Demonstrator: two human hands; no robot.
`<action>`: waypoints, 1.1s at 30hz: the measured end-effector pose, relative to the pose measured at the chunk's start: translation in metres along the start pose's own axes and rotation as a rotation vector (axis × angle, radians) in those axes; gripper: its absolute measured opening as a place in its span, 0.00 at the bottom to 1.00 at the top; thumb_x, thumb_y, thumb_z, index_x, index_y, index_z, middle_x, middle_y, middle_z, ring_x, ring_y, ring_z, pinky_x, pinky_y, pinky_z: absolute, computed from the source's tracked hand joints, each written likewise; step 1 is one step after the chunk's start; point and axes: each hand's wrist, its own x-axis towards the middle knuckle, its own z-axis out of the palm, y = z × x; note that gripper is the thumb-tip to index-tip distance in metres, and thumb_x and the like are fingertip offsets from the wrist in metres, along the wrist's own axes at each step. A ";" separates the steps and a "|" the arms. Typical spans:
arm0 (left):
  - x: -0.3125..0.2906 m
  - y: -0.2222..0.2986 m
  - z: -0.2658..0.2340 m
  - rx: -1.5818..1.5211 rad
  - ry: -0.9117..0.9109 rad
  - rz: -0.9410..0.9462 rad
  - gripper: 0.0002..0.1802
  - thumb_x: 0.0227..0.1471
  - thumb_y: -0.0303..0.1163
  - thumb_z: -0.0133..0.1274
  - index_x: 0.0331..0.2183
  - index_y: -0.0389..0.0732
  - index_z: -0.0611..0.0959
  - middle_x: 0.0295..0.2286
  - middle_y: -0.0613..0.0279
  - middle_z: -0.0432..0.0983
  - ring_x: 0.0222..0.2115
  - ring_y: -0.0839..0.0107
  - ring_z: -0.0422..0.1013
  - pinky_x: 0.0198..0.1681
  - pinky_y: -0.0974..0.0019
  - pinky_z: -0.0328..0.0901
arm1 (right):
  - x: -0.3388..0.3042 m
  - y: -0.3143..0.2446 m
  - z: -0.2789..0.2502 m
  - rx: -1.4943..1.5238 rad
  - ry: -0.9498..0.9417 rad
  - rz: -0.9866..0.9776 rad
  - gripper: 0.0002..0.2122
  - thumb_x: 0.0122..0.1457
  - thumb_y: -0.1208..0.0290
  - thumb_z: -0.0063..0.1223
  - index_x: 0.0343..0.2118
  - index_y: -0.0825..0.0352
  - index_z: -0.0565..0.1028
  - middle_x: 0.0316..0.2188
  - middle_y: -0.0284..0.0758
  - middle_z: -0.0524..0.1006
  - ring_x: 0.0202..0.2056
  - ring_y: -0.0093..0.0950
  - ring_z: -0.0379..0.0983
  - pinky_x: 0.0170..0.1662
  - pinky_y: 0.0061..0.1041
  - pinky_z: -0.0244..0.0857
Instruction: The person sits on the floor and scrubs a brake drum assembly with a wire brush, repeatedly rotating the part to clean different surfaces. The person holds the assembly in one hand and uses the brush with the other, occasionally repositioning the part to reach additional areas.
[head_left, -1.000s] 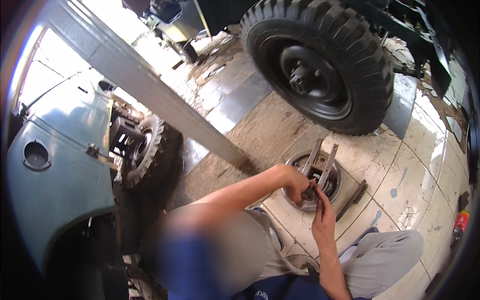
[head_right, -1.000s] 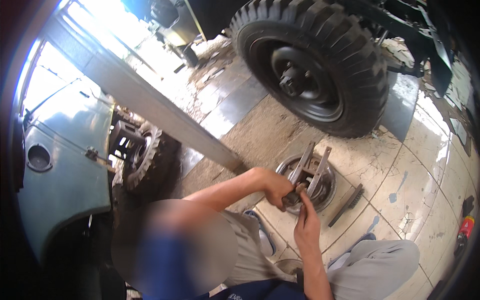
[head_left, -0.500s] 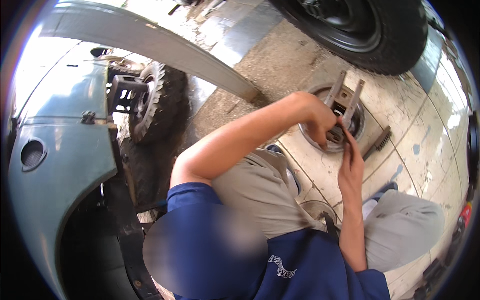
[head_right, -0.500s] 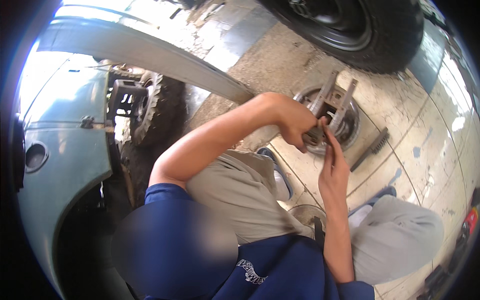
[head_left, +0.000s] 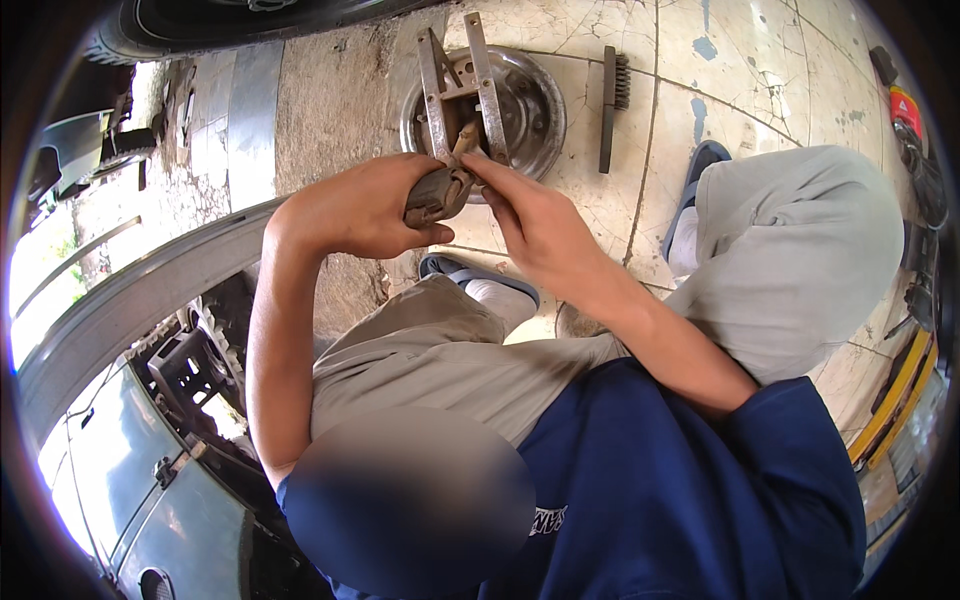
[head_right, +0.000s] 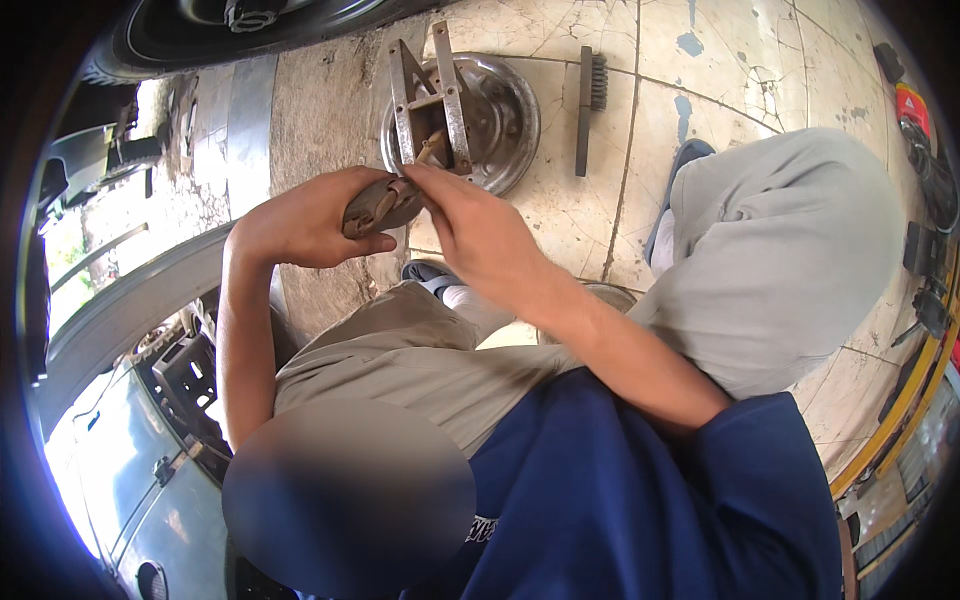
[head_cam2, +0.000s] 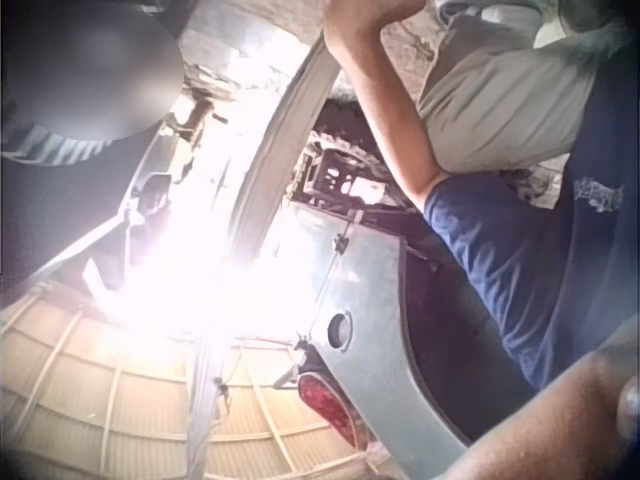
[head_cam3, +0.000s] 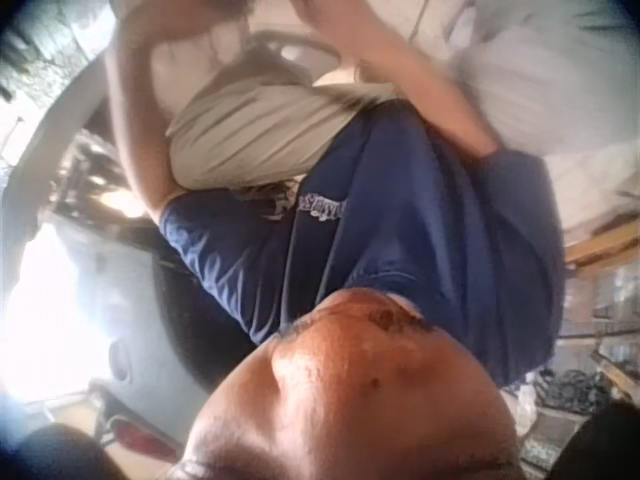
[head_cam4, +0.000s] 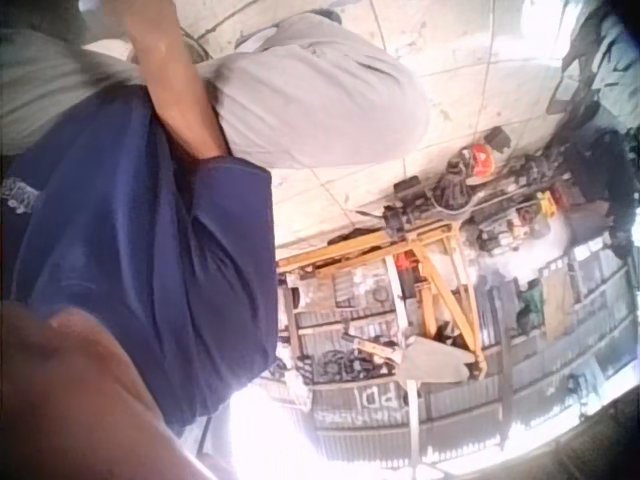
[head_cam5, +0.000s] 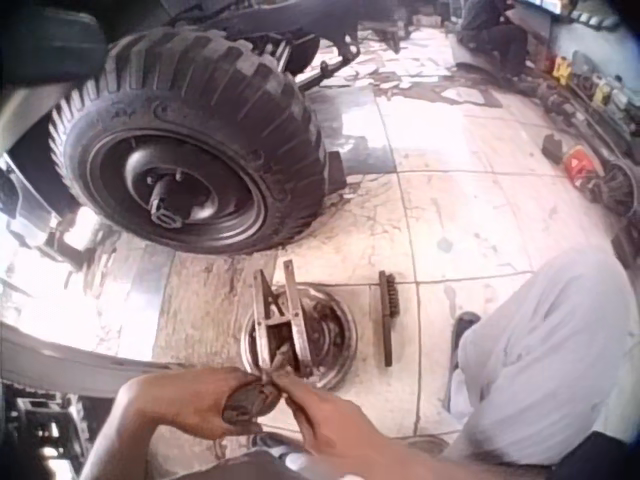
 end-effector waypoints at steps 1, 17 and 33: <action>-0.002 0.001 -0.001 -0.050 -0.028 -0.009 0.35 0.49 0.42 0.69 0.54 0.36 0.75 0.46 0.45 0.77 0.47 0.49 0.74 0.52 0.56 0.68 | 0.000 -0.003 -0.001 0.001 -0.024 0.024 0.19 0.63 0.81 0.48 0.58 0.69 0.71 0.54 0.49 0.75 0.55 0.49 0.73 0.57 0.39 0.70; -0.006 0.005 -0.001 -0.028 0.010 0.000 0.35 0.48 0.44 0.69 0.50 0.32 0.77 0.43 0.40 0.77 0.46 0.45 0.75 0.51 0.53 0.68 | 0.002 -0.010 0.005 0.020 0.031 0.002 0.18 0.64 0.80 0.49 0.57 0.71 0.73 0.55 0.48 0.76 0.57 0.44 0.72 0.59 0.37 0.69; -0.002 0.002 -0.003 -0.097 -0.059 -0.015 0.35 0.47 0.45 0.69 0.49 0.32 0.77 0.44 0.40 0.77 0.46 0.44 0.74 0.51 0.52 0.67 | 0.001 -0.012 0.007 0.051 0.092 -0.116 0.18 0.65 0.81 0.48 0.58 0.69 0.72 0.57 0.45 0.75 0.59 0.44 0.71 0.60 0.36 0.68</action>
